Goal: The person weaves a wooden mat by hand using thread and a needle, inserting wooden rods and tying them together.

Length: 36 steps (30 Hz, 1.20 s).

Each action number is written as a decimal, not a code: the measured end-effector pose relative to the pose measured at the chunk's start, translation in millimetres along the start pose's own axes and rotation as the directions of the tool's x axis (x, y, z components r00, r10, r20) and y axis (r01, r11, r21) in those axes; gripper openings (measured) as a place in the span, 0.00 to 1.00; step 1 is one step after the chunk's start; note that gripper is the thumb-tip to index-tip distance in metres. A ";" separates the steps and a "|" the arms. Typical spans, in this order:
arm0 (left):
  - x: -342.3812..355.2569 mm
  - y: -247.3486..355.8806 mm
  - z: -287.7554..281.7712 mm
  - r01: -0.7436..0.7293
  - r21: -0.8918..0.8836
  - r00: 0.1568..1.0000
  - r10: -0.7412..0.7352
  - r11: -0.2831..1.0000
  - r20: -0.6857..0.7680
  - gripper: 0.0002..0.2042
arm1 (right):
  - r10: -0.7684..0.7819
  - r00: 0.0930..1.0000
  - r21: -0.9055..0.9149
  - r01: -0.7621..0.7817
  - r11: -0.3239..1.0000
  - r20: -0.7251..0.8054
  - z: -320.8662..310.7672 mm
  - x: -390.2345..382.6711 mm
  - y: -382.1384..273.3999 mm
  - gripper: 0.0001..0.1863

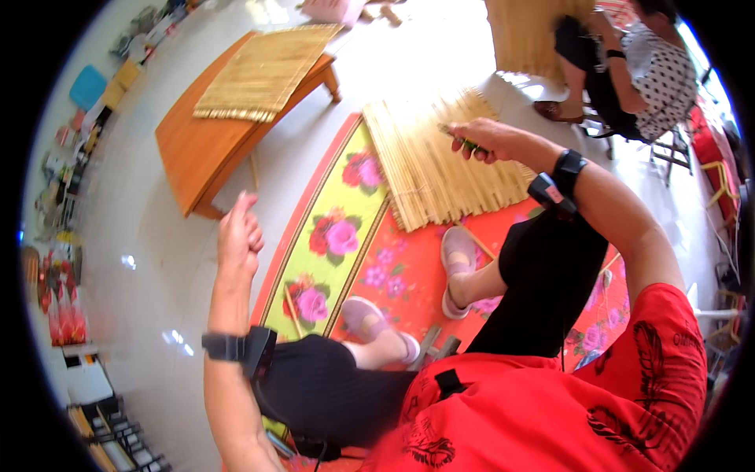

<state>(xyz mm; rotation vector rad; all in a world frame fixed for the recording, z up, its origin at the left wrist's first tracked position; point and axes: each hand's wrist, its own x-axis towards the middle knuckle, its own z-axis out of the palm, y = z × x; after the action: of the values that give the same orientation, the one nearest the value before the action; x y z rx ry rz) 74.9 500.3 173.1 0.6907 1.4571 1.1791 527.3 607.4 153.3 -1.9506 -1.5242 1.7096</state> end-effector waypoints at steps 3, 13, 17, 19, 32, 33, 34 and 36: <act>0.0 1.8 -0.2 0.035 -0.041 0.999 -0.035 0.999 -0.006 0.16 | 0.046 0.999 -0.131 -0.042 0.990 0.021 -42.4 -14.6 13.1 0.23; -18.4 16.1 43.4 0.064 0.007 0.975 -0.064 0.998 0.213 0.10 | 0.010 0.987 -0.574 -0.104 0.812 -0.163 -47.8 -19.6 215.8 0.10; -23.6 15.2 58.4 0.077 0.049 0.943 -0.089 0.996 0.320 0.10 | -0.038 0.981 -0.460 -0.054 0.887 -0.189 21.8 -1.0 364.8 0.10; -27.2 16.6 55.3 0.076 0.070 0.937 -0.095 0.995 0.335 0.10 | -0.072 0.982 -0.576 -0.043 0.816 -0.176 54.3 5.7 390.4 0.09; -32.9 32.0 122.8 -0.127 -0.114 0.832 0.168 0.985 0.529 0.16 | -0.446 0.893 0.154 0.450 0.880 -0.064 -33.8 -58.8 -14.3 0.14; -35.3 34.7 136.3 -0.139 -0.143 0.812 0.195 0.980 0.550 0.17 | -0.446 0.895 0.232 0.437 0.869 -0.017 -13.5 -68.8 -41.0 0.16; -38.5 36.9 150.3 -0.147 -0.176 0.791 0.223 0.973 0.570 0.19 | -0.464 0.886 0.277 0.448 0.850 -0.009 8.9 -84.6 -61.5 0.15; -42.2 42.0 164.1 -0.168 -0.207 0.753 0.261 0.964 0.605 0.26 | -0.513 0.858 0.442 0.449 0.776 0.028 57.3 -88.6 -79.8 0.14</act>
<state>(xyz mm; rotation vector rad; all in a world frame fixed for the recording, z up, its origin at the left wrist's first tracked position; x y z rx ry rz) 234.0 525.1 240.6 1.0558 0.7306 1.0621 448.9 553.2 245.0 -1.1160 -1.3828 1.7757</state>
